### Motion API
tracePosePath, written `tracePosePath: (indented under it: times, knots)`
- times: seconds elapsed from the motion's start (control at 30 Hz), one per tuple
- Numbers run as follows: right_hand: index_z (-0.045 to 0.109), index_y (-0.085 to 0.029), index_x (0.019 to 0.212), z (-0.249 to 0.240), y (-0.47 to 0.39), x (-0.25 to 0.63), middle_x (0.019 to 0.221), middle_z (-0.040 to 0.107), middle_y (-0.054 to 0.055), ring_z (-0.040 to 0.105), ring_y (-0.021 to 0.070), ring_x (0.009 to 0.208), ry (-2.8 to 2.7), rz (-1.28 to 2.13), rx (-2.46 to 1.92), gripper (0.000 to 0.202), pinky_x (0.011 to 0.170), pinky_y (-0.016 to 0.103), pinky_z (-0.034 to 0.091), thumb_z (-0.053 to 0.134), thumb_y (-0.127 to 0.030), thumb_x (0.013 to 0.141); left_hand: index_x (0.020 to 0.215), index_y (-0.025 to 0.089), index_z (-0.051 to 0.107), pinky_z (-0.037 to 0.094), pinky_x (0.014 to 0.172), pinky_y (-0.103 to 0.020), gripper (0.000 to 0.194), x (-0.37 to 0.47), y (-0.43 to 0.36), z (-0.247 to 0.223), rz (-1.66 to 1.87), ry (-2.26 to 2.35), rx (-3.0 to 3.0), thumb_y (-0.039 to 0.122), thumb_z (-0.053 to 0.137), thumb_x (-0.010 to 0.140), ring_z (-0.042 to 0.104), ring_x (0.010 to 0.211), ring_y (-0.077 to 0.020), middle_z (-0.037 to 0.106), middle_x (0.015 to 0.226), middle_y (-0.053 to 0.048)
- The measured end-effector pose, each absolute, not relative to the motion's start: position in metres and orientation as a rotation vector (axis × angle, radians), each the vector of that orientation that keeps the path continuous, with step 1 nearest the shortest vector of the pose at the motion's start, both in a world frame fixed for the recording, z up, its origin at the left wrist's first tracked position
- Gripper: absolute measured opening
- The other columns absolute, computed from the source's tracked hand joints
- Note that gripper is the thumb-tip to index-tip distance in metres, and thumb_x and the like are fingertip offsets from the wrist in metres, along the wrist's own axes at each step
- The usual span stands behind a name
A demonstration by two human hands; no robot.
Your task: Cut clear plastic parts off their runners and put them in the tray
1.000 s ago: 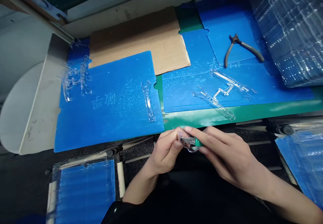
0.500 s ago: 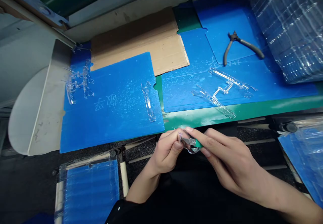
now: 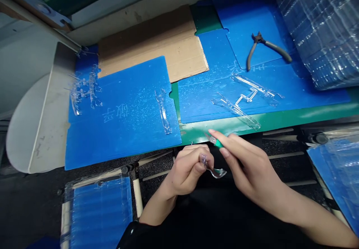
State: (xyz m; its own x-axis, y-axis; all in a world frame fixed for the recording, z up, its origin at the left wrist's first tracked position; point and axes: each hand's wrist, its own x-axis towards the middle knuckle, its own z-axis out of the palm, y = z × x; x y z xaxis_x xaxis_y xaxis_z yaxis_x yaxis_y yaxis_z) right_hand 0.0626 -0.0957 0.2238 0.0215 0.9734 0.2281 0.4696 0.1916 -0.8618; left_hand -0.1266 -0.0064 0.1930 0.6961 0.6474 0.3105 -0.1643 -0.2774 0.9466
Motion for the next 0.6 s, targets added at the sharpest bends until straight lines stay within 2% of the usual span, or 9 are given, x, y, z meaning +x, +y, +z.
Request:
tracePosePath:
  times: [0.07, 0.13, 0.23, 0.27, 0.33, 0.43, 0.6]
  knots:
    - [0.061, -0.021, 0.153, 0.219, -0.093, 0.062, 0.114, 0.071, 0.008, 0.07, 0.0188, 0.099, -1.497, 0.729, -1.423, 0.043, 0.089, 0.032, 0.058, 0.052, -0.013, 0.112, 0.097, 0.02, 0.063, 0.042, 0.066, -0.03, 0.035, -0.123, -0.006, 0.195, 0.895, 0.404, 1.54, 0.044, 0.046, 0.116, 0.052, 0.065, -0.0138, 0.053, 0.071, 0.0]
    - [0.066, -0.022, 0.146, 0.215, -0.09, 0.06, 0.115, 0.073, 0.008, 0.072, 0.0199, 0.104, -1.373, 0.748, -1.43, 0.036, 0.091, 0.033, 0.058, 0.054, -0.018, 0.112, 0.102, 0.021, 0.063, 0.044, 0.064, -0.028, 0.032, -0.119, -0.004, 0.201, 1.052, 0.472, 1.316, 0.043, 0.044, 0.116, 0.05, 0.065, -0.0129, 0.047, 0.072, 0.002]
    - [0.072, -0.021, 0.133, 0.208, -0.088, 0.053, 0.091, 0.068, 0.001, 0.066, 0.0153, 0.076, -1.114, 0.853, -1.443, 0.028, 0.07, 0.028, 0.056, 0.068, -0.03, 0.108, 0.118, 0.03, 0.062, 0.054, 0.07, -0.023, 0.013, -0.115, 0.003, 0.212, 1.272, 0.63, 1.066, 0.037, 0.052, 0.115, 0.052, 0.07, -0.0107, 0.049, 0.083, 0.002]
    - [0.073, -0.021, 0.13, 0.204, -0.088, 0.05, 0.085, 0.064, -0.001, 0.06, 0.0126, 0.066, -1.027, 0.919, -1.429, 0.029, 0.062, 0.026, 0.052, 0.073, -0.034, 0.105, 0.125, 0.035, 0.061, 0.059, 0.078, -0.024, 0.013, -0.115, 0.006, 0.216, 1.292, 0.692, 1.038, 0.035, 0.056, 0.114, 0.057, 0.077, -0.0105, 0.054, 0.091, 0.002]
    - [0.075, -0.021, 0.125, 0.196, -0.087, 0.044, 0.08, 0.057, -0.004, 0.047, 0.0083, 0.056, -0.869, 1.066, -1.369, 0.029, 0.052, 0.023, 0.042, 0.077, -0.039, 0.103, 0.134, 0.041, 0.059, 0.063, 0.099, -0.033, 0.023, -0.116, 0.009, 0.22, 1.278, 0.787, 1.02, 0.033, 0.06, 0.112, 0.065, 0.097, -0.0121, 0.061, 0.108, 0.001]
    - [0.078, -0.02, 0.117, 0.187, -0.089, 0.037, 0.079, 0.056, -0.003, 0.04, 0.0063, 0.052, -0.695, 1.215, -1.275, 0.026, 0.048, 0.023, 0.035, 0.075, -0.042, 0.104, 0.138, 0.043, 0.06, 0.058, 0.116, -0.048, 0.028, -0.118, 0.012, 0.221, 1.239, 0.83, 0.989, 0.034, 0.061, 0.111, 0.067, 0.123, -0.0168, 0.064, 0.125, -0.001]
    - [0.081, -0.019, 0.105, 0.185, -0.089, 0.031, 0.069, 0.053, -0.005, 0.034, 0.005, 0.049, -0.569, 1.283, -1.191, 0.021, 0.047, 0.023, 0.028, 0.082, -0.039, 0.099, 0.141, 0.044, 0.059, 0.057, 0.12, -0.052, 0.031, -0.113, 0.013, 0.215, 1.252, 0.844, 0.956, 0.033, 0.06, 0.112, 0.064, 0.138, -0.0198, 0.067, 0.135, -0.001]
